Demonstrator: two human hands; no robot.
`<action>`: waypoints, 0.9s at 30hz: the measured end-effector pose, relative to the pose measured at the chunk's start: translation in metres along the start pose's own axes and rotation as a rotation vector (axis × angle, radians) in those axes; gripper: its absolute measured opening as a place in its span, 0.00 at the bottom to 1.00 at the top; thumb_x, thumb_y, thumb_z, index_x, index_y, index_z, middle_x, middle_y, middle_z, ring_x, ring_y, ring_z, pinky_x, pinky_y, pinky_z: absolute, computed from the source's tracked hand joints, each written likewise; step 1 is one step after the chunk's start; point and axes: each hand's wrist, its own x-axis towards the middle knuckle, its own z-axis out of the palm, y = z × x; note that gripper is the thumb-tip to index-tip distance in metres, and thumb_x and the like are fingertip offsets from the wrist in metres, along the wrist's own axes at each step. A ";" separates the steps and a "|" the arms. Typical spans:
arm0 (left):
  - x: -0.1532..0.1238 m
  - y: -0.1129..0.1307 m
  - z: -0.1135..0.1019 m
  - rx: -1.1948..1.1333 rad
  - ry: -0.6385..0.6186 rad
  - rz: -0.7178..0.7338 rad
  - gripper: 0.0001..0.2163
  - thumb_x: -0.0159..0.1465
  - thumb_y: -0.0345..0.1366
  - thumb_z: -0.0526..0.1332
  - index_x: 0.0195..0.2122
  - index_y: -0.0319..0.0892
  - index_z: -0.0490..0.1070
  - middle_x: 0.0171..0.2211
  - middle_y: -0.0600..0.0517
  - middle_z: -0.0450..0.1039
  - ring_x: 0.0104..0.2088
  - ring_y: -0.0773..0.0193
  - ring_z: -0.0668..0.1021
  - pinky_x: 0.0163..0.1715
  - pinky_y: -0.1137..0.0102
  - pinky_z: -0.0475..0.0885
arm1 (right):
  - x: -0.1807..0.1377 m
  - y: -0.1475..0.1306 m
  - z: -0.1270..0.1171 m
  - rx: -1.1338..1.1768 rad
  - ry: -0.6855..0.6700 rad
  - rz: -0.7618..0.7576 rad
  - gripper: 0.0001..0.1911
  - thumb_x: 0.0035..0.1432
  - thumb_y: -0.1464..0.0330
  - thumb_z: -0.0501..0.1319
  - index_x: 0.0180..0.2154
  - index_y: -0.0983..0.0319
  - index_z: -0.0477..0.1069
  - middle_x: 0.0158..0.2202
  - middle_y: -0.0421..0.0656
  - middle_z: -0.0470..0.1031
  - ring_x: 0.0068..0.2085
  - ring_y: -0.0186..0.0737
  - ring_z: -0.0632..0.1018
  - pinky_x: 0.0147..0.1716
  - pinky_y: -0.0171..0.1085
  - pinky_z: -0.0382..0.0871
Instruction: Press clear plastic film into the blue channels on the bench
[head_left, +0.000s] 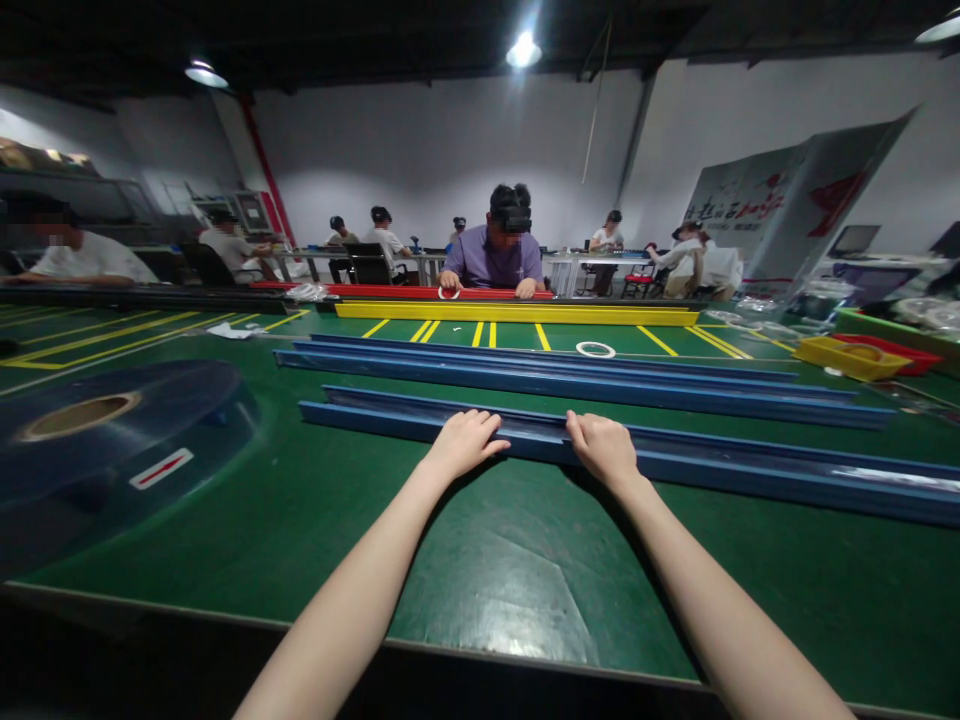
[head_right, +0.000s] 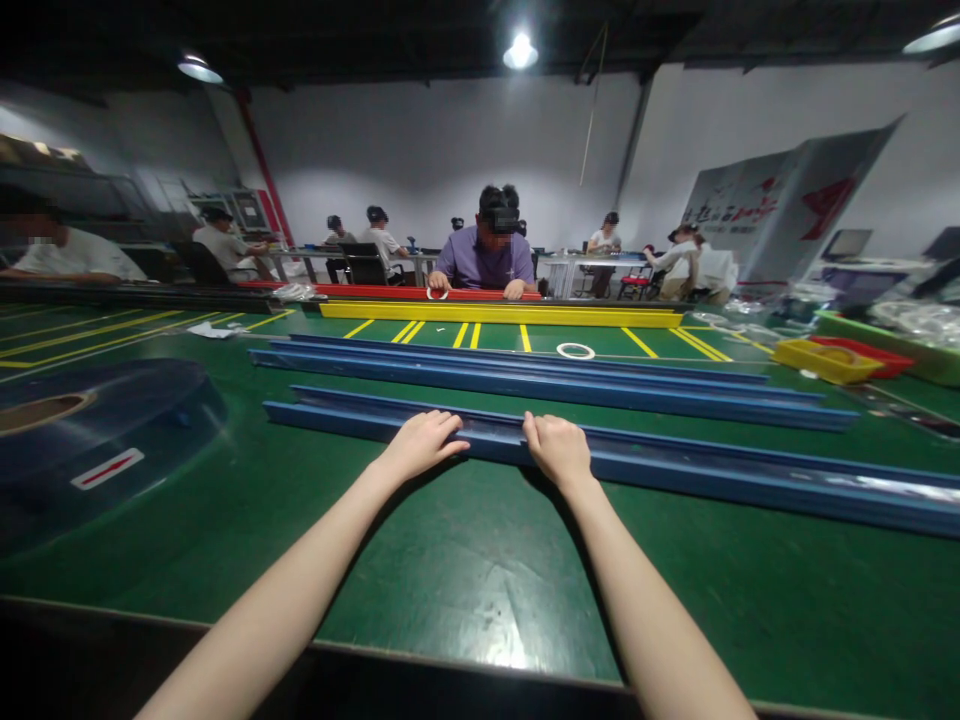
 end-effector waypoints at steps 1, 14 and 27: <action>-0.002 -0.003 -0.002 -0.008 0.001 -0.029 0.15 0.61 0.49 0.51 0.36 0.42 0.66 0.36 0.51 0.71 0.38 0.62 0.72 0.35 0.70 0.63 | 0.000 0.000 0.000 -0.003 0.006 0.001 0.27 0.61 0.61 0.41 0.23 0.64 0.71 0.24 0.45 0.74 0.27 0.35 0.73 0.24 0.33 0.50; -0.007 0.003 -0.002 -0.082 0.016 -0.089 0.19 0.59 0.53 0.50 0.31 0.42 0.69 0.35 0.51 0.71 0.38 0.63 0.71 0.37 0.70 0.62 | -0.009 0.030 -0.001 -0.031 -0.019 0.042 0.33 0.60 0.54 0.38 0.21 0.63 0.73 0.25 0.48 0.76 0.27 0.40 0.75 0.25 0.34 0.55; -0.003 0.016 -0.006 -0.090 -0.021 -0.061 0.20 0.61 0.52 0.48 0.33 0.41 0.70 0.36 0.51 0.72 0.39 0.62 0.72 0.36 0.70 0.62 | -0.010 0.032 -0.017 -0.047 -0.165 0.103 0.34 0.59 0.54 0.36 0.21 0.61 0.73 0.23 0.48 0.75 0.28 0.41 0.74 0.25 0.34 0.57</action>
